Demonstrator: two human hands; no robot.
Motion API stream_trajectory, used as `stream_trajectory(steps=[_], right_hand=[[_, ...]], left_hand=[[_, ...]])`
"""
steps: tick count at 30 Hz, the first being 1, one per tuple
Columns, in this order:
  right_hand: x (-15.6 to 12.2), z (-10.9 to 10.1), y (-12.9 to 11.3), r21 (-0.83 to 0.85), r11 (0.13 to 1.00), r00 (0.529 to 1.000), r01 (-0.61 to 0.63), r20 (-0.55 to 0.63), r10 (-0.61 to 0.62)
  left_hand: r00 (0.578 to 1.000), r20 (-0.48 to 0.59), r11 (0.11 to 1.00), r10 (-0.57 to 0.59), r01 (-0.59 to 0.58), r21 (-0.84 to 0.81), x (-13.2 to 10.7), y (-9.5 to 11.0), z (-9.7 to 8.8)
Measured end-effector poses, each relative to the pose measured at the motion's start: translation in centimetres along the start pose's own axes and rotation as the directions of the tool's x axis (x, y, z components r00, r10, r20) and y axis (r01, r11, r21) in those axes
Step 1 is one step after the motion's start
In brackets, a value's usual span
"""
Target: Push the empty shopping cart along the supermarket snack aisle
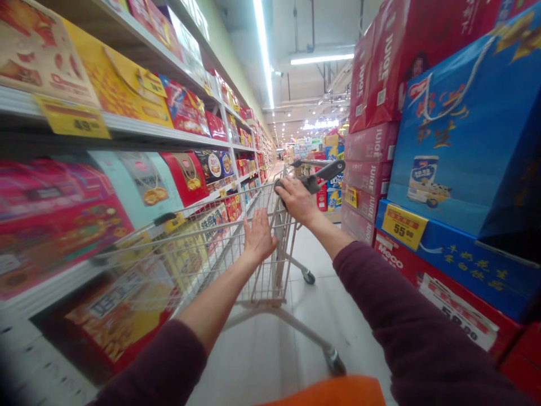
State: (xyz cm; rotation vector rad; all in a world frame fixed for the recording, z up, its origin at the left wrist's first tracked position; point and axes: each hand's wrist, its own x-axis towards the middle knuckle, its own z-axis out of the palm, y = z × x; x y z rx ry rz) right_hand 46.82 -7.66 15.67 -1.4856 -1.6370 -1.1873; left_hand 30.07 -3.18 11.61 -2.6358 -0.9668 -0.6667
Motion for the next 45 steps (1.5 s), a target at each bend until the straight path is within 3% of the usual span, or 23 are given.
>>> stream_trajectory(steps=[4,6,9,13,16,19,25,29,31,34,38,41,45], right_hand=[[-1.2,2.2,-3.3,0.038,0.989,0.980,0.141,0.136,-0.145],[-1.3,2.5,-3.9,0.046,0.984,0.971,0.174,0.160,-0.180],[-1.1,1.7,-2.6,0.021,0.987,0.979,0.157,0.129,-0.159],[-0.8,-0.3,0.9,-0.022,1.000,1.000,-0.013,0.003,0.013],[-0.9,-1.0,1.9,-0.028,0.995,0.995,-0.095,-0.035,0.094],[-1.2,-0.1,0.6,-0.022,0.998,0.998,-0.065,-0.016,0.065],[-2.0,3.2,-4.1,0.017,0.992,0.982,0.123,0.140,-0.125],[-2.4,3.2,-4.0,0.070,0.982,0.966,0.178,0.179,-0.188],[-2.2,2.3,-2.7,0.070,0.985,0.974,0.159,0.150,-0.168],[-1.8,0.3,0.1,0.015,0.999,0.998,0.044,0.034,-0.045],[-1.4,-1.7,2.8,-0.075,0.995,0.993,-0.068,-0.106,0.060],[-1.6,-1.4,2.5,-0.083,0.992,0.989,-0.095,-0.121,0.085],[-2.0,0.8,-0.3,0.011,0.997,0.997,-0.073,0.007,0.073]], left_hand=[[0.999,0.014,0.999,-0.039,0.038,0.028,-0.2,-0.9,0.0],[0.999,0.016,0.999,-0.028,0.027,0.036,-0.3,-1.3,0.0],[1.000,0.015,0.999,-0.023,0.022,0.034,-0.3,-1.7,-0.1],[0.999,0.026,0.999,-0.038,0.037,0.032,-0.3,-1.5,-0.1],[0.998,0.034,0.999,-0.045,0.044,0.027,-0.2,-1.2,0.1],[0.998,0.041,0.998,-0.049,0.048,0.028,-0.3,-1.1,0.1],[0.998,0.053,0.998,-0.040,0.038,0.043,-0.7,-1.5,-0.4],[0.998,0.058,0.998,-0.033,0.030,0.052,-0.8,-1.8,-0.4],[0.998,0.048,0.998,-0.047,0.045,0.047,-0.8,-1.7,-0.2],[0.998,0.031,0.999,-0.048,0.047,0.018,-0.5,-1.3,-0.1],[1.000,0.012,1.000,-0.008,0.008,-0.020,-0.3,-0.6,0.0],[1.000,0.003,0.999,0.009,-0.009,-0.037,-0.2,-0.4,0.2],[1.000,0.010,0.999,0.009,-0.009,-0.034,-0.3,-0.5,0.1]])
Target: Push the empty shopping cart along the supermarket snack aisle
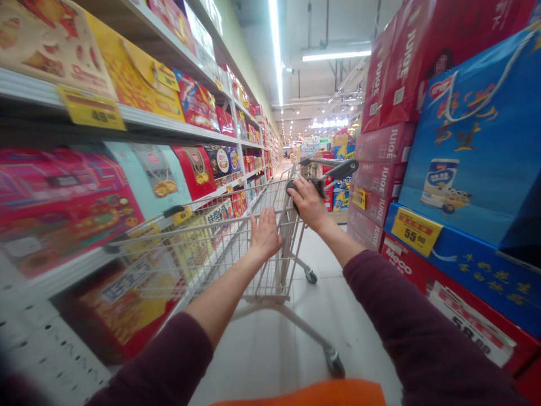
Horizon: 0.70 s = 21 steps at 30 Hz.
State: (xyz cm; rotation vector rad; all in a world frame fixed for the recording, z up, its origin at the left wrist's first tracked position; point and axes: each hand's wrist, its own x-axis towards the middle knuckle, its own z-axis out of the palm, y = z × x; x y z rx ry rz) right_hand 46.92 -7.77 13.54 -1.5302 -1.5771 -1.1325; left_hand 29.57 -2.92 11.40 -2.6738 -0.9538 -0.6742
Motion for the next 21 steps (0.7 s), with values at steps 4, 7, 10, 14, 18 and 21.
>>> stream_trajectory(steps=[4,7,10,14,18,21], right_hand=[[-0.4,1.9,-2.7,0.048,0.992,0.988,0.120,0.096,-0.125],[-0.5,1.8,-2.7,0.034,0.982,0.978,0.188,0.087,-0.191],[-0.3,0.3,-0.6,0.009,0.992,0.992,0.127,-0.001,-0.127],[0.1,-2.2,3.0,-0.015,1.000,0.994,0.007,-0.109,-0.009],[0.0,-2.6,3.8,-0.025,0.999,0.986,-0.046,-0.162,0.041],[-0.2,-1.2,2.2,-0.050,0.999,0.987,-0.016,-0.162,0.008]], left_hand=[[1.000,0.025,1.000,-0.008,0.008,0.017,0.0,0.0,-0.4],[1.000,0.015,1.000,-0.008,0.008,0.010,0.0,0.0,-0.6],[1.000,0.003,1.000,-0.007,0.007,-0.001,0.1,0.1,-0.5],[1.000,-0.001,1.000,-0.004,0.004,-0.017,0.0,0.2,-0.3],[1.000,-0.015,1.000,0.004,-0.004,-0.011,0.0,0.1,0.0],[0.999,-0.045,1.000,-0.001,0.000,-0.015,0.1,0.0,0.0]])
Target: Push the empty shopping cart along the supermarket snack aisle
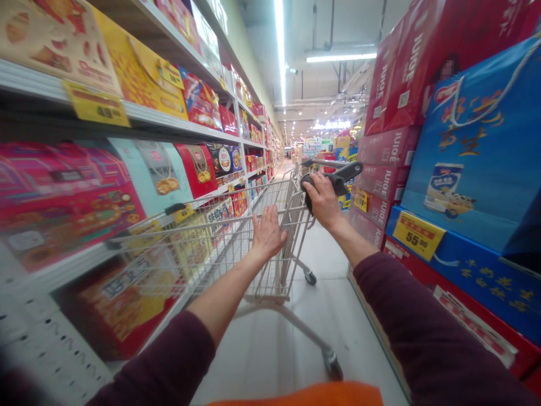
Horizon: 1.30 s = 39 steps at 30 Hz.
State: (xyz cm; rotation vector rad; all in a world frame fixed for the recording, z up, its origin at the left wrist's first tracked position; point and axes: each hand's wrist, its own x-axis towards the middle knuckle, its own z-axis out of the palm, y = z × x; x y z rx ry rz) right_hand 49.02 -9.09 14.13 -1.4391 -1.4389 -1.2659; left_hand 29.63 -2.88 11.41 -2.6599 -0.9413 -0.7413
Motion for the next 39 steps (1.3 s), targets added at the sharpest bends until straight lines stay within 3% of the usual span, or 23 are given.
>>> stream_trajectory(steps=[4,9,12,16,20,23,29,32,35,39], right_hand=[[-0.8,2.1,-3.3,0.032,0.991,0.986,0.130,0.098,-0.133],[-1.7,3.0,-5.8,0.104,0.958,0.927,0.266,0.246,-0.284],[-1.0,2.3,-4.9,0.110,0.959,0.925,0.261,0.256,-0.281],[1.0,0.1,-1.4,0.031,0.992,0.978,0.119,0.167,-0.122],[1.8,-1.7,1.4,-0.024,0.998,0.992,0.054,0.112,-0.051],[1.6,-1.3,0.9,-0.045,0.997,0.993,0.063,0.100,-0.059],[1.4,1.5,-4.4,0.047,0.987,0.955,0.151,0.250,-0.158],[1.0,2.0,-5.9,0.047,0.977,0.932,0.207,0.295,-0.211],[0.9,1.4,-5.0,0.008,0.973,0.940,0.232,0.255,-0.226],[1.4,-0.1,-1.1,-0.065,0.988,0.983,0.142,0.127,-0.133]], left_hand=[[1.000,-0.017,1.000,-0.014,0.014,0.002,0.0,0.0,0.0],[0.999,-0.012,0.999,-0.033,0.033,0.028,-0.1,-0.4,0.2],[0.999,-0.014,0.999,-0.043,0.043,0.029,0.0,-0.6,0.1],[0.999,-0.008,0.999,-0.040,0.040,0.002,0.0,-0.4,0.1],[1.000,0.012,1.000,-0.023,0.023,-0.008,0.0,0.0,0.2],[0.999,0.032,1.000,-0.018,0.018,0.004,0.1,0.1,0.0],[0.998,0.053,1.000,-0.027,0.028,-0.010,0.0,-0.3,-0.9],[0.998,0.063,0.999,-0.032,0.033,-0.008,-0.3,-0.3,-1.0],[0.997,0.071,1.000,-0.027,0.027,-0.002,-0.4,-0.4,-1.0],[0.996,0.078,0.999,-0.041,0.042,-0.001,-0.4,-0.8,-0.9]])
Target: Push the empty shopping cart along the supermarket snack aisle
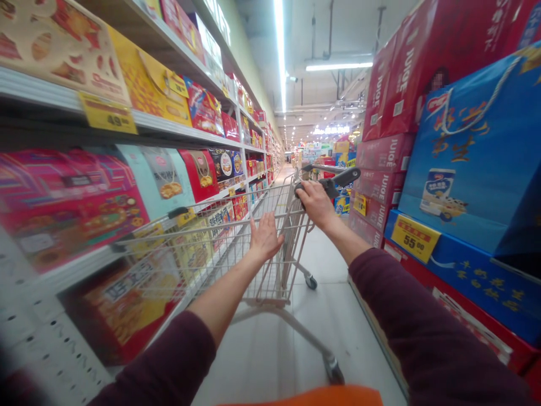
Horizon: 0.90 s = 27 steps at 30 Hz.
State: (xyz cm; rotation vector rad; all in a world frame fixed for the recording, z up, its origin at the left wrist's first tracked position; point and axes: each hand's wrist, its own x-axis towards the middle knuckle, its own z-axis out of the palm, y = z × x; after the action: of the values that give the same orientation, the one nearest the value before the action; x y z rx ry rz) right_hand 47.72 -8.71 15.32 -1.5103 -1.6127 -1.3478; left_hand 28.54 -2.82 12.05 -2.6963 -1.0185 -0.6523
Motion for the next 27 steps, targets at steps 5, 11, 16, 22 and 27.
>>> stream_trajectory(steps=[5,11,16,22,27], right_hand=[[-0.4,0.0,1.0,0.003,0.999,0.999,-0.040,-0.003,0.040],[-1.1,2.4,-4.6,0.028,0.995,0.989,0.097,0.112,-0.100],[-1.4,2.4,-5.2,0.049,0.984,0.974,0.170,0.143,-0.176],[-1.3,0.5,0.5,0.034,0.998,0.998,-0.058,-0.023,0.059],[-1.8,0.9,0.0,0.030,0.998,0.998,-0.048,-0.041,0.049]], left_hand=[[1.000,-0.014,1.000,-0.023,0.023,-0.002,0.0,-0.4,0.2],[0.999,-0.036,1.000,-0.023,0.023,-0.004,-0.2,-0.6,0.2],[0.999,-0.031,1.000,-0.019,0.019,-0.006,-0.5,-0.7,-0.1],[1.000,-0.020,1.000,-0.011,0.011,-0.005,-0.4,-0.6,0.2],[0.999,-0.035,0.999,-0.031,0.032,0.007,0.0,-0.2,0.6]])
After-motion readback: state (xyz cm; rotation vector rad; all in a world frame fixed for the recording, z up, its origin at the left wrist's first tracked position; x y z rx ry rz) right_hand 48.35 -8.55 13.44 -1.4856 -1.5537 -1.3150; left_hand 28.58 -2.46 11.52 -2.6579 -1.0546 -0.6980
